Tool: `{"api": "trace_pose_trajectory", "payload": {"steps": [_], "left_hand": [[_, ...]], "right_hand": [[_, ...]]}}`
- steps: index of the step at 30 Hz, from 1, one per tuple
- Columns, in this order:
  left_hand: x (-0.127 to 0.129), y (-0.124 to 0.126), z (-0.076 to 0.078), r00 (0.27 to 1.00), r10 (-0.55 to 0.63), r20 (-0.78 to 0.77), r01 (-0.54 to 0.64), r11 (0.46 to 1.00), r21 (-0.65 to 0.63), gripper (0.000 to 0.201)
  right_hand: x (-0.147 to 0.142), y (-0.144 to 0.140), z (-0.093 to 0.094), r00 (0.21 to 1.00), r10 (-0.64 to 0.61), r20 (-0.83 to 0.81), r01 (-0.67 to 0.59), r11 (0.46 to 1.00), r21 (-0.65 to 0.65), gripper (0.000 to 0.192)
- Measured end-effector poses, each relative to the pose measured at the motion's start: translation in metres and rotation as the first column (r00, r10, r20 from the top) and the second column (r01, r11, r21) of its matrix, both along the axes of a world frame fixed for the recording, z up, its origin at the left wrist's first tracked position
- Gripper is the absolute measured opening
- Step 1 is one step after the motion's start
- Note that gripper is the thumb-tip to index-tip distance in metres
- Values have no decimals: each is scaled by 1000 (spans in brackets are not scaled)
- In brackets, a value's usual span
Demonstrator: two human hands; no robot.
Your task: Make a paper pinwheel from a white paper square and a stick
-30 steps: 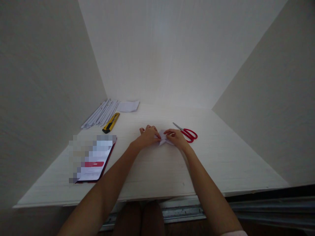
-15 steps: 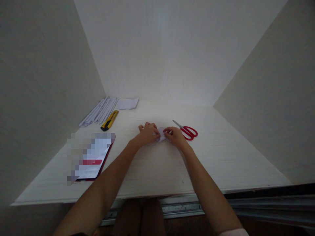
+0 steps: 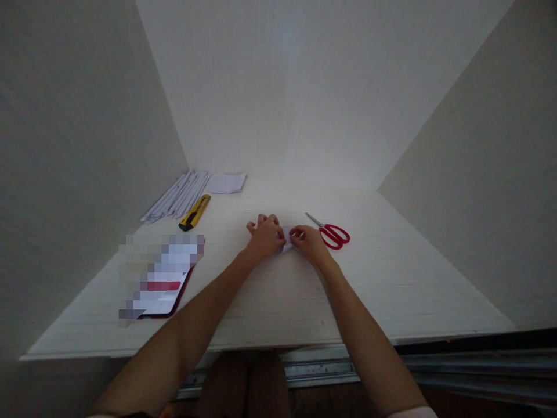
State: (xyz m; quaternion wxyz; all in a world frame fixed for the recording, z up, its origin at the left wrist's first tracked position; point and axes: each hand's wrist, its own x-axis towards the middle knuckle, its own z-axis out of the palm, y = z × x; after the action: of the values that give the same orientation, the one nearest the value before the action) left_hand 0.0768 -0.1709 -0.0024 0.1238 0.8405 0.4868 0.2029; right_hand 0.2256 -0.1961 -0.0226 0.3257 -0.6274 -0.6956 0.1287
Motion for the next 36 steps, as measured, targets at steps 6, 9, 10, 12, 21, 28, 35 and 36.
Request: {"api": "trace_pose_trajectory", "payload": {"steps": [6,9,10,12,21,28,35,36], "left_hand": [[3,1,0,997,76,17,-74,993,-93,13],[3,3,1,986,164,-8,-164,978,-129,36],[3,4,2,983,182,-24,-183,973,-143,43],[3,6,2,981,186,-64,-194,966,-169,49],[4,11,-3,987,132,-94,-147,974,-173,33],[3,10,3,996,67,-63,-75,988,-138,24],[1,10,1,997,58,56,-49,986,-162,18],[0,12,1,995,64,78,-50,985,-168,17]], "right_hand": [[-1,-1,2,1000,-9,-5,9,1000,-21,15],[-2,-2,2,1000,-20,-8,20,999,-25,16],[-2,-3,2,1000,-26,-11,26,999,-24,16],[-2,-4,3,999,-32,-20,31,999,-24,17],[-4,-6,6,997,-24,-72,21,999,-42,18],[-3,-6,2,982,1,-188,-5,1000,-24,26],[-2,-2,-2,948,31,-316,-33,999,-1,32],[-1,-2,-2,941,34,-337,-34,999,7,32]]}}
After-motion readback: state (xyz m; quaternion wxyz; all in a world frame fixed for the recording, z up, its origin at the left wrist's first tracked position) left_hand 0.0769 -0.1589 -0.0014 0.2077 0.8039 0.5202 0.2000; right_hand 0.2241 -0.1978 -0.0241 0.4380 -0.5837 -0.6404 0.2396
